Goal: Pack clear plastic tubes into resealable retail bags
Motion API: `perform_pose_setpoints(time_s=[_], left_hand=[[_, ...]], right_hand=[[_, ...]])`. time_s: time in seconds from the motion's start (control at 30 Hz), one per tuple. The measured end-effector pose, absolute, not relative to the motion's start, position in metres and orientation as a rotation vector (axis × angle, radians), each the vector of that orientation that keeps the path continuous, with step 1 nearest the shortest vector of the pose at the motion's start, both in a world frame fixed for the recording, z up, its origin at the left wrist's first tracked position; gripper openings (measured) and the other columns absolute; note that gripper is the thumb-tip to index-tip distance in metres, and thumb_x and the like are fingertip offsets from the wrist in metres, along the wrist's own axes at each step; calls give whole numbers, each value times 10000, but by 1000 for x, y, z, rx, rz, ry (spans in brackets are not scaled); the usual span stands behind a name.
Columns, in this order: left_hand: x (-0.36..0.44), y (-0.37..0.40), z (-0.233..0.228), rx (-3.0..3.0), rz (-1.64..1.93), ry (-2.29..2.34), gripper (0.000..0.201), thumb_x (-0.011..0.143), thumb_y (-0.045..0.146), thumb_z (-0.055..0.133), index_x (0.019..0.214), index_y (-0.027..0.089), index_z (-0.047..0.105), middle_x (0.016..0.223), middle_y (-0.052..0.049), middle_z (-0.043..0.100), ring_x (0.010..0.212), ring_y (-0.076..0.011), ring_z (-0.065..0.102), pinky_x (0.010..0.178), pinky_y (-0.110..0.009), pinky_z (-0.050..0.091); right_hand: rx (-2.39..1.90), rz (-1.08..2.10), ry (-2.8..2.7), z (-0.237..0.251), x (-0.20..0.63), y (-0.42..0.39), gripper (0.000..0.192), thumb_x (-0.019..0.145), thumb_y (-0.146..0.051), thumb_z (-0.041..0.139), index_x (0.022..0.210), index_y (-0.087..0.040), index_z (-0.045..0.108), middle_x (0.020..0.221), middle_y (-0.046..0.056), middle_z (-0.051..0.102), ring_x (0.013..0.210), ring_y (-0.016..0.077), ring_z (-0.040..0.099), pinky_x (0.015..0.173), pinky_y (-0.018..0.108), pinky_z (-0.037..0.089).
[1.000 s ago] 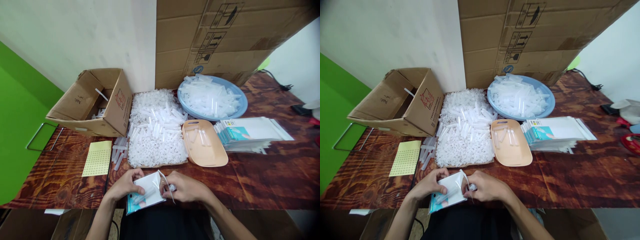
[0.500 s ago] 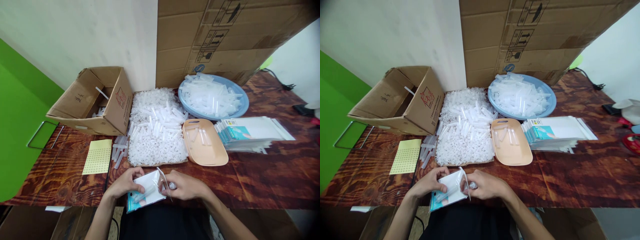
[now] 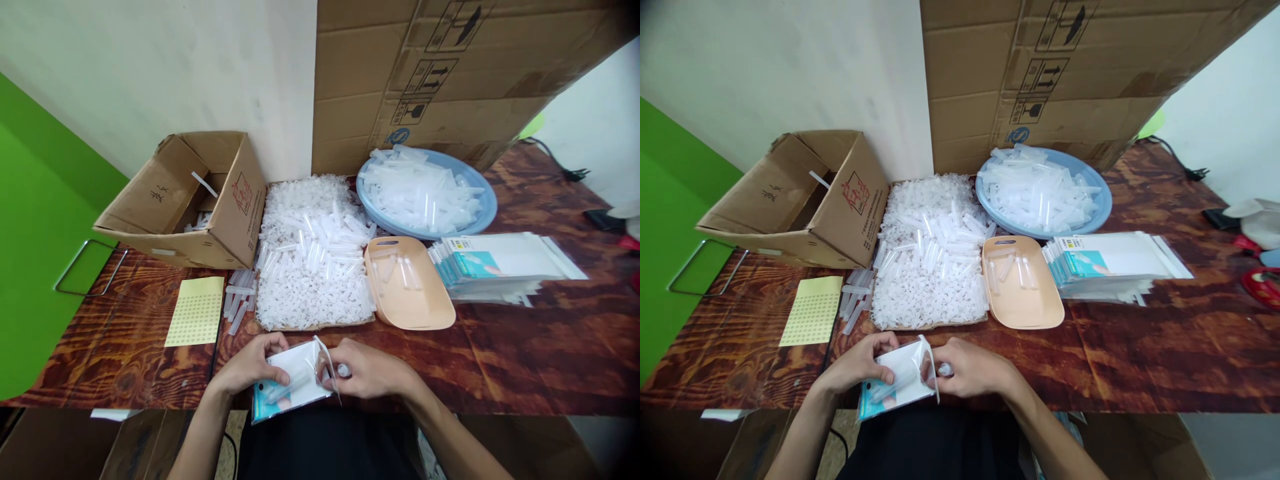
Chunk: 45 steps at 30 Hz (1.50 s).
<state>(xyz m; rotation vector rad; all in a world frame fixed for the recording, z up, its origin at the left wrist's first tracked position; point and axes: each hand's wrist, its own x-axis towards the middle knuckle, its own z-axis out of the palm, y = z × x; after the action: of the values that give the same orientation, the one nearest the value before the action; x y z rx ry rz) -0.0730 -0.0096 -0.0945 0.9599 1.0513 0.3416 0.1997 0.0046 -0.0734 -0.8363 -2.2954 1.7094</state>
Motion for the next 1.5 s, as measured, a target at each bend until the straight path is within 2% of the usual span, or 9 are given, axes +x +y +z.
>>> perform_pose_setpoints(time_s=[0.6, 1.13, 1.33, 1.5], left_hand=[[-73, -11, -94, 975, 348, 1053, 500, 538, 306, 943, 854, 164, 582, 756, 22, 637, 699, -138, 512, 596, -209, 321], [-72, -10, -95, 1002, 323, 1075, 486, 563, 280, 937, 866, 161, 576, 751, 27, 627, 697, -134, 510, 598, -211, 318], [-72, -10, -94, 1036, 309, 1091, 485, 560, 302, 935, 849, 168, 569, 732, 38, 616, 690, -133, 511, 591, -207, 312], [-72, -10, -93, 1014, 316, 1061, 492, 565, 292, 932, 855, 169, 554, 737, 47, 607, 683, -124, 497, 590, -206, 309]], right_hand=[[-812, 1689, -2310, -80, 201, 2, 104, 836, -116, 617, 893, -164, 688, 696, -28, 627, 598, 105, 531, 604, 190, 381], [-850, 1728, -2325, -95, 202, -3, 126, 881, -115, 589, 944, -181, 677, 765, -10, 653, 677, 130, 572, 676, 209, 410], [-893, 1664, -2275, -97, 203, -8, 86, 899, -143, 597, 946, -172, 661, 871, 38, 684, 794, 169, 608, 729, 229, 426], [-903, 1670, -2187, -96, 202, -14, 55, 921, -161, 582, 908, -176, 634, 826, 9, 643, 738, 141, 580, 685, 213, 414]])
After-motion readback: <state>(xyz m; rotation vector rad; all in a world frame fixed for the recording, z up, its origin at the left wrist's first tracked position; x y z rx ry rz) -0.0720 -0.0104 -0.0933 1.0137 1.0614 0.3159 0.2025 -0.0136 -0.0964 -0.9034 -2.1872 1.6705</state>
